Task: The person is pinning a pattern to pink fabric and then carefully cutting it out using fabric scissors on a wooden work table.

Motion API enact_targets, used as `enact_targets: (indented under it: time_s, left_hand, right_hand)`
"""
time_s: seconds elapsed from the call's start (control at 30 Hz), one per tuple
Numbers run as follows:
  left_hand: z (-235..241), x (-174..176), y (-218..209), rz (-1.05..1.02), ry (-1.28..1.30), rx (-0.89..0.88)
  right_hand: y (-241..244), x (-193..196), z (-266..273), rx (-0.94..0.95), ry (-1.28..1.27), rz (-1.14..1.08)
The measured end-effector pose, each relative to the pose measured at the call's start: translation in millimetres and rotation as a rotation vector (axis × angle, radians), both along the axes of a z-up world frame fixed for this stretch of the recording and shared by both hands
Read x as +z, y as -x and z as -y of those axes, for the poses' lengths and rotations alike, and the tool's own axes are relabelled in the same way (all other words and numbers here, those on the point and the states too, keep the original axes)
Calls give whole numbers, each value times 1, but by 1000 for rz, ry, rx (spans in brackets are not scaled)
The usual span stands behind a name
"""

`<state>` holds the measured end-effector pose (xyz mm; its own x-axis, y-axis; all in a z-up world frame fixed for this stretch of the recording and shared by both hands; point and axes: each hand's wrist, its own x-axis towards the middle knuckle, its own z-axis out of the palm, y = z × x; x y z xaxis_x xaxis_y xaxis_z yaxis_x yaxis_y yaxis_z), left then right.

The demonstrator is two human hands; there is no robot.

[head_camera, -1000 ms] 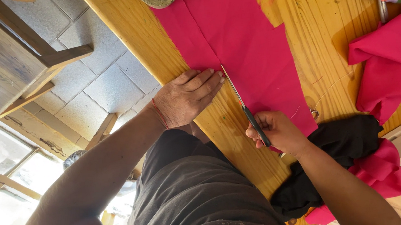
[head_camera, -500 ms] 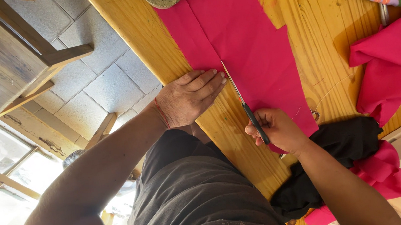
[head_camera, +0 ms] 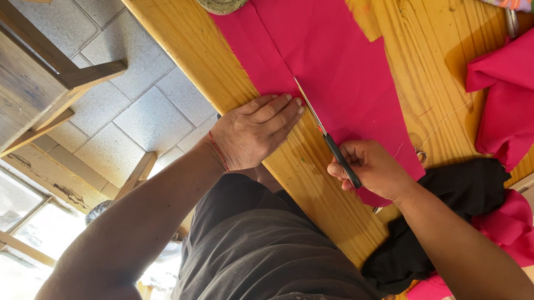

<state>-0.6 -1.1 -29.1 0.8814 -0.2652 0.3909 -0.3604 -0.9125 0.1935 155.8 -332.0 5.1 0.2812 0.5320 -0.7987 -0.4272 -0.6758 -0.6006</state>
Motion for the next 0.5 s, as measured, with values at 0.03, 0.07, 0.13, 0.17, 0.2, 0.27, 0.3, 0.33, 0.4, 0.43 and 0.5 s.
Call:
enact_targets:
  time_s: [0.03,0.07,0.13,0.17,0.2,0.27,0.3,0.33,0.4,0.43,0.5]
  left_hand:
    - [0,2,-1,6,2,7]
    - [-1,5,-1,12,5,13]
    - [0,3,-1,17,7,11]
    - [-1,2,-1,22,10,8]
    - [-3,9,-2,22,9,10]
    - [-6,22,-3,19,19,8]
    - [-7,25,-3,19,18,9]
    - [-9,27,-3,16,18,6]
    - [-5,18,-3,14,17,4]
    - [-2,8,-1,16,17,9]
    - [0,-3,0,18,14,15]
  right_hand:
    - [-1,-2,2,15,-19,2]
    - [-2,-5,3,30,-38,5]
    - [-4,-1,2,26,-27,-5]
    - [-5,1,0,21,-16,-17]
    - [-7,2,-2,22,-17,-17]
    - [-10,5,-6,74,-31,-15]
    - [-9,4,-6,75,-32,-15]
    - [-9,2,-7,79,-32,-13]
    - [-11,3,-3,83,-32,-10]
    - [-12,6,-1,76,-11,-33]
    - [-13,11,3,72,8,-56]
